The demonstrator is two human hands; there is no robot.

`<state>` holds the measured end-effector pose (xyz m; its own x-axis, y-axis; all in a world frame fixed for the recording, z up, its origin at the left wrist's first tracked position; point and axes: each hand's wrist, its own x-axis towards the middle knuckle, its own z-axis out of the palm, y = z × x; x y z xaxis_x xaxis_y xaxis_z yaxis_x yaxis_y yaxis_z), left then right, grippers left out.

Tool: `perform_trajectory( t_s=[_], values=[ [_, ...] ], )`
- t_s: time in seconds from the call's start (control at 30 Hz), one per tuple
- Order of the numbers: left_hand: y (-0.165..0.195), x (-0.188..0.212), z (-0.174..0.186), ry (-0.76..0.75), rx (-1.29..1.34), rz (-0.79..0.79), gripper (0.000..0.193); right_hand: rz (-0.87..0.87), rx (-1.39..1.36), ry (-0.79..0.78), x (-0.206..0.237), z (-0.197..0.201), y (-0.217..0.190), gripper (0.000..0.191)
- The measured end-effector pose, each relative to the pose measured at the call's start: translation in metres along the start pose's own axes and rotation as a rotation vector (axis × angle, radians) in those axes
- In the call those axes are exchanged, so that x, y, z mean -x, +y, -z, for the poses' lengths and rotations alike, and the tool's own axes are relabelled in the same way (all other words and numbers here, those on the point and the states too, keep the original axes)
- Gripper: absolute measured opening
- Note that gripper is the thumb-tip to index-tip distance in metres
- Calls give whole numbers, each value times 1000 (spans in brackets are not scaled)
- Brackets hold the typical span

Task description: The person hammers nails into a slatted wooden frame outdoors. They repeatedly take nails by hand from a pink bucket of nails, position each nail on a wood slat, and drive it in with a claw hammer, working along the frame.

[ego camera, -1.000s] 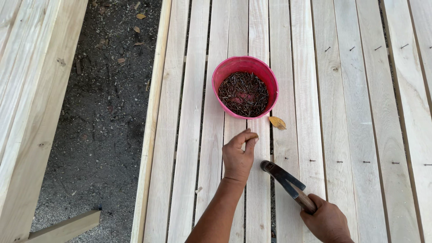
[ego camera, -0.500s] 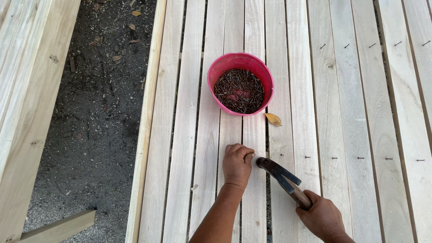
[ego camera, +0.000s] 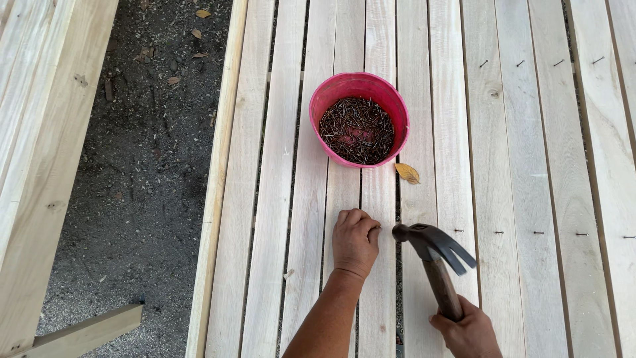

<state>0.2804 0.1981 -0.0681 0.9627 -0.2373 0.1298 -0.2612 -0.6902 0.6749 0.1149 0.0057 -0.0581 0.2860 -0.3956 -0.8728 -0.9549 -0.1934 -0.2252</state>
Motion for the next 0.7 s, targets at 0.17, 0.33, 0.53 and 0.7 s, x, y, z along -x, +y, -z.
perform_trajectory(
  t_s=[0.17, 0.33, 0.53, 0.7],
  values=[
    [4, -9, -6, -140, -93, 87, 5, 97, -48, 46, 16, 4, -17, 40],
    [4, -9, -7, -157, -136, 92, 5, 102, 207, 42, 40, 6, -44, 41],
    [1, -1, -1, -107, -48, 33, 6, 67, 332, 46, 49, 8, -59, 45],
    [-3, 11, 21, -130, -127, 107, 39, 181, 39, 41, 48, 19, -55, 41]
  ],
)
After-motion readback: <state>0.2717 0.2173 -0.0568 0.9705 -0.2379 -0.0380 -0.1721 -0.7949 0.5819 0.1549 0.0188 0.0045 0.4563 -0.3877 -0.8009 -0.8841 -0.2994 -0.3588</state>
